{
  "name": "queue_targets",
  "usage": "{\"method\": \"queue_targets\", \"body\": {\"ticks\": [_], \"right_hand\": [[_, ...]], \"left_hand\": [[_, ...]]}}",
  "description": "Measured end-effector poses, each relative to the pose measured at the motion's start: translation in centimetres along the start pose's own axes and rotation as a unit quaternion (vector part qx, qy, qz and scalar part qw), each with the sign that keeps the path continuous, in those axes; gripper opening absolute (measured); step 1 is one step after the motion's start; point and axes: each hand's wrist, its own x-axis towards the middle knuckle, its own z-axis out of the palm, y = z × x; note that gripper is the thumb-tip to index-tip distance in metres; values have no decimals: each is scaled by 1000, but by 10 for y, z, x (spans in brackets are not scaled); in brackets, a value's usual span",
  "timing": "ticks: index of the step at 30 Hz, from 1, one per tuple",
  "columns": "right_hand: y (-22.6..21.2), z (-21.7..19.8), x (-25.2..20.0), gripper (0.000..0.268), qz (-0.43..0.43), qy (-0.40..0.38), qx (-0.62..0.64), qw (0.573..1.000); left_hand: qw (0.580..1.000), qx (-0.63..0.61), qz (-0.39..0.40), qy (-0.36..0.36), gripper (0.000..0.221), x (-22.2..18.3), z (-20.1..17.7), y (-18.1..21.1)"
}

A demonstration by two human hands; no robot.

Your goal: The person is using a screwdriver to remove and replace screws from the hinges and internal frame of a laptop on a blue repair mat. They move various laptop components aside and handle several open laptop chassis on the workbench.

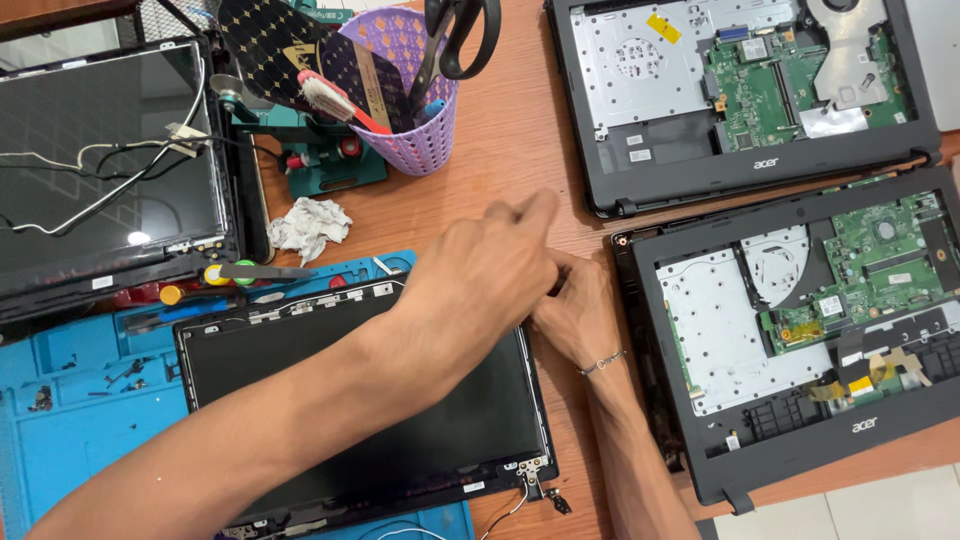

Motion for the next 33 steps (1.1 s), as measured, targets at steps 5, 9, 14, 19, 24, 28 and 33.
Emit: {"method": "queue_targets", "body": {"ticks": [5, 9, 14, 19, 24, 28, 33], "right_hand": [[-1, 0, 1, 29, -25, 5, 8, 1000], [0, -1, 1, 29, -5, 6, -30, 1000], [2, 1, 1, 29, -15, 1, 21, 1000], [-1, 0, 2, 27, 7, -6, 7, 1000], [-5, -2, 1, 27, -49, -6, 27, 998], [-3, -4, 1, 24, -15, -18, -2, 1000], [2, -4, 3, 23, 43, -34, -14, 998]], "left_hand": [[999, 29, -36, 13, 16, 2, 2, 5], [1000, 4, -13, -17, 14, 3, 2, 3], [997, 71, -27, 13, 18, 2, 5, 5], [999, -10, -28, 14, 8, 3, 7, 2], [996, 78, -38, 24, 16, 2, 3, 5], [1000, -10, -12, -4, 11, 5, 3, 4], [998, 44, 4, 37, 16, 8, 3, 1]]}}
